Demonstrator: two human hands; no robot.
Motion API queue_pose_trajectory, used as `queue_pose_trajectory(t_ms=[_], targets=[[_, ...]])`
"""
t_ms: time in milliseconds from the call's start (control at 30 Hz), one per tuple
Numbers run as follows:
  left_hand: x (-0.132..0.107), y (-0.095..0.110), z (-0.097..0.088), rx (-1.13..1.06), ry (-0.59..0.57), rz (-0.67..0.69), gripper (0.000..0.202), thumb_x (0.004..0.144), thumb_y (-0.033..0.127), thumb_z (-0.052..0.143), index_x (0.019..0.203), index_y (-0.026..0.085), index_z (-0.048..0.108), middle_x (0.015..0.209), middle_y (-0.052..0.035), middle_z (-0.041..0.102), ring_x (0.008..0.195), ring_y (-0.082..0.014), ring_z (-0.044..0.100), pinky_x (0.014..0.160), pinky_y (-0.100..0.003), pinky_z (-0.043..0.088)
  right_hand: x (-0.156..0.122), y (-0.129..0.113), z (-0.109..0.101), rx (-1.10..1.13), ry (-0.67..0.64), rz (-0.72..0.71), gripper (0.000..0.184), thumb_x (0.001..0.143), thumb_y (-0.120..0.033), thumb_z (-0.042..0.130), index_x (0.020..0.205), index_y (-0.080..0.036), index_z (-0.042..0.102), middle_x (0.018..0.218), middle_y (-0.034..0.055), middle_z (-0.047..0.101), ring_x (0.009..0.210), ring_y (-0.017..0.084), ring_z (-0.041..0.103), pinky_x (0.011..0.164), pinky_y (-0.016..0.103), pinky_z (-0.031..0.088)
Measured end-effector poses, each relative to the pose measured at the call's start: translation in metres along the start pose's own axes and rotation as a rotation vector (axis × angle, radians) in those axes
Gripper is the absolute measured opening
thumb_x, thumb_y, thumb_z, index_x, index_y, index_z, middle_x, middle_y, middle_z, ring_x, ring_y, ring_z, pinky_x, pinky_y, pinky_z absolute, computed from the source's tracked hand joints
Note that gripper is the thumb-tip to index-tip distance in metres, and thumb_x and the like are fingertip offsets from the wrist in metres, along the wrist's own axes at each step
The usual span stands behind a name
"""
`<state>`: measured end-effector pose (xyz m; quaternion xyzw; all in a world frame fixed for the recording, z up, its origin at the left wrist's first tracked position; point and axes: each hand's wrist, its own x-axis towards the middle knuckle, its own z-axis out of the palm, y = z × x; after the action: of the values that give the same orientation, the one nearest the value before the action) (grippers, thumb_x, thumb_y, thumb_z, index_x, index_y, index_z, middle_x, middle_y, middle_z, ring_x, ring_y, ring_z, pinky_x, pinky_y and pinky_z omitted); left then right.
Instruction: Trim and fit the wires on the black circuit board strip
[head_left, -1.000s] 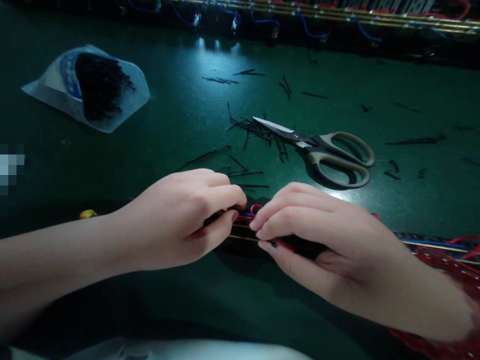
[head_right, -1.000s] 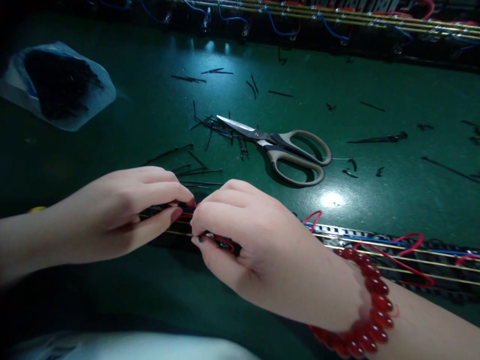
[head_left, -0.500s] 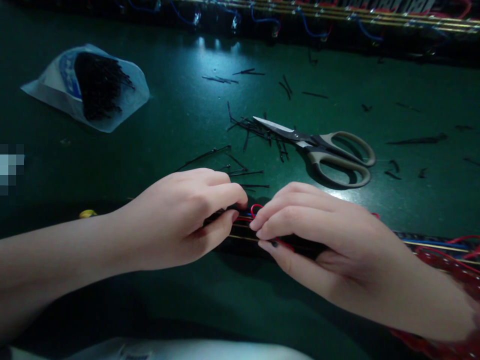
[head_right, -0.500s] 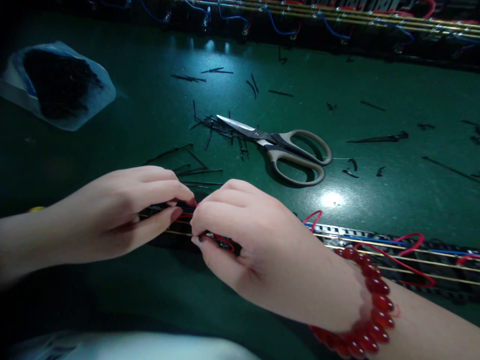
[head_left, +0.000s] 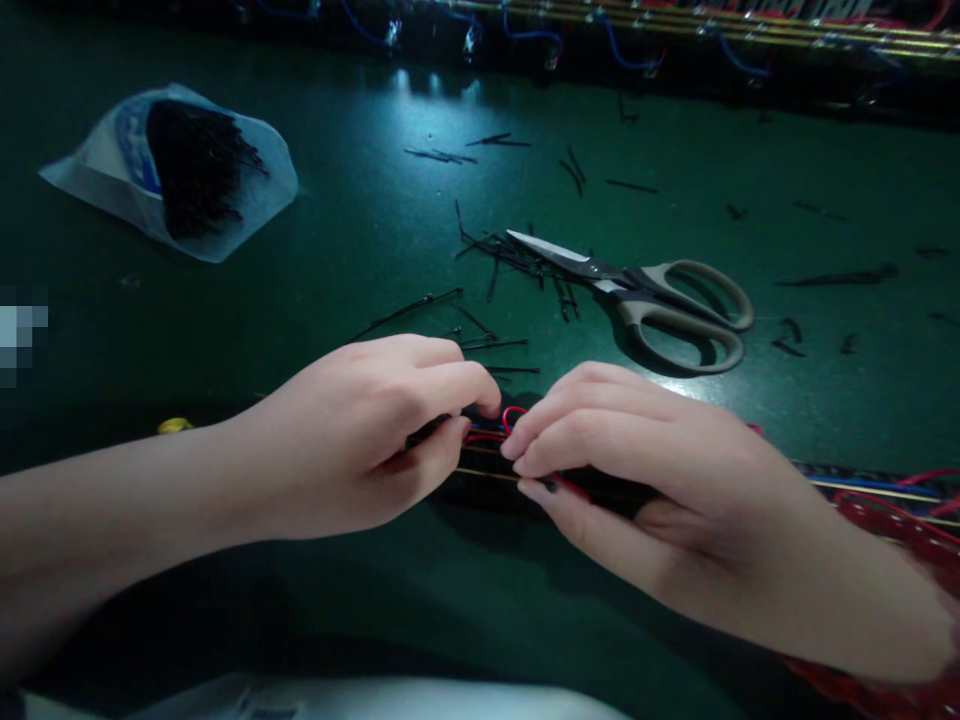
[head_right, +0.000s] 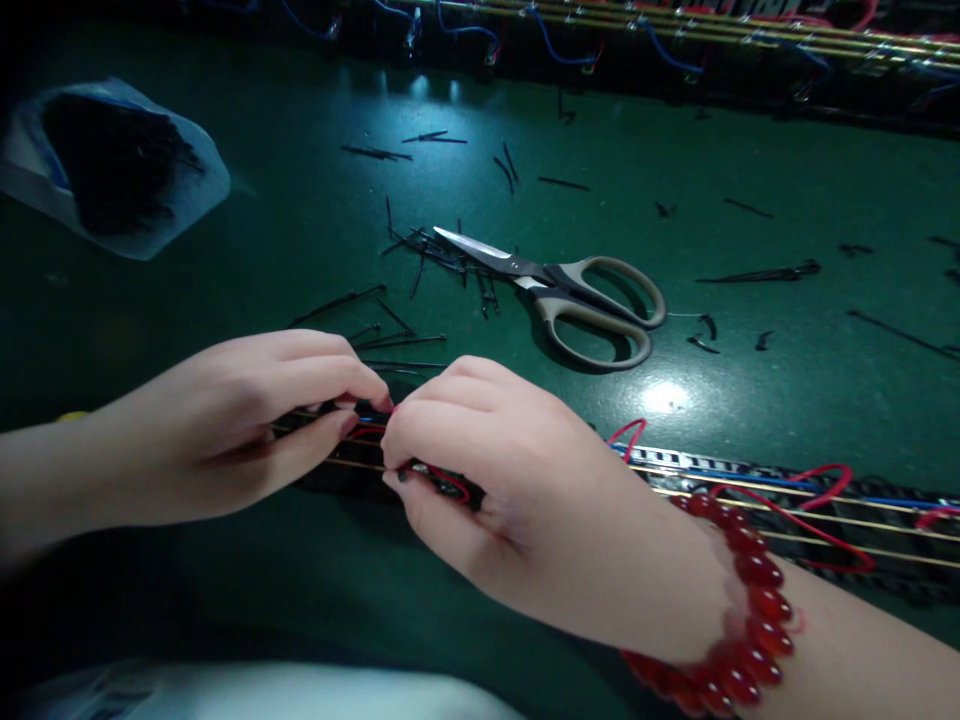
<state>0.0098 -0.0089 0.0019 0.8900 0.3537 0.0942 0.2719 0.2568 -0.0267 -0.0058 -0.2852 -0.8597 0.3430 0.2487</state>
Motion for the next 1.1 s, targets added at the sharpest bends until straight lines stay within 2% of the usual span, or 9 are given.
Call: queue_pose_trajectory(t_ms=[400, 567, 1100], targets=[[0.0002, -0.0009, 0.0010, -0.036, 0.043, 0.007, 0.023, 0.101, 0.012, 0.047, 0.105, 0.023, 0.068, 0.091, 0.0039, 0.068, 0.083, -0.0073, 0.064, 0.070, -0.018, 0.045, 0.0034, -0.0006, -0.0012, 0.006, -0.002, 0.006, 0.013, 0.094, -0.007, 0.063, 0.095, -0.017, 0.070, 0.091, 0.0005, 0.075, 0.087, 0.012, 0.066, 0.081, 0.023, 0.054], [0.0015, -0.0008, -0.0004, -0.054, 0.000, 0.018, 0.024, 0.101, 0.011, 0.047, 0.105, 0.022, 0.068, 0.092, 0.0022, 0.068, 0.083, -0.0087, 0.065, 0.070, -0.019, 0.046, 0.0012, 0.0004, -0.0014, 0.016, -0.007, 0.016, 0.012, 0.094, -0.008, 0.063, 0.093, -0.019, 0.069, 0.091, 0.0007, 0.076, 0.087, 0.013, 0.067, 0.080, 0.025, 0.055], [0.0020, -0.0029, -0.0008, -0.047, -0.019, 0.042, 0.023, 0.102, 0.012, 0.048, 0.104, 0.022, 0.069, 0.092, 0.0009, 0.067, 0.083, -0.0098, 0.064, 0.069, -0.021, 0.046, 0.0000, 0.0008, -0.0027, 0.023, -0.023, 0.009, 0.014, 0.095, -0.007, 0.062, 0.095, -0.019, 0.069, 0.092, -0.0001, 0.076, 0.088, 0.012, 0.067, 0.082, 0.024, 0.056]])
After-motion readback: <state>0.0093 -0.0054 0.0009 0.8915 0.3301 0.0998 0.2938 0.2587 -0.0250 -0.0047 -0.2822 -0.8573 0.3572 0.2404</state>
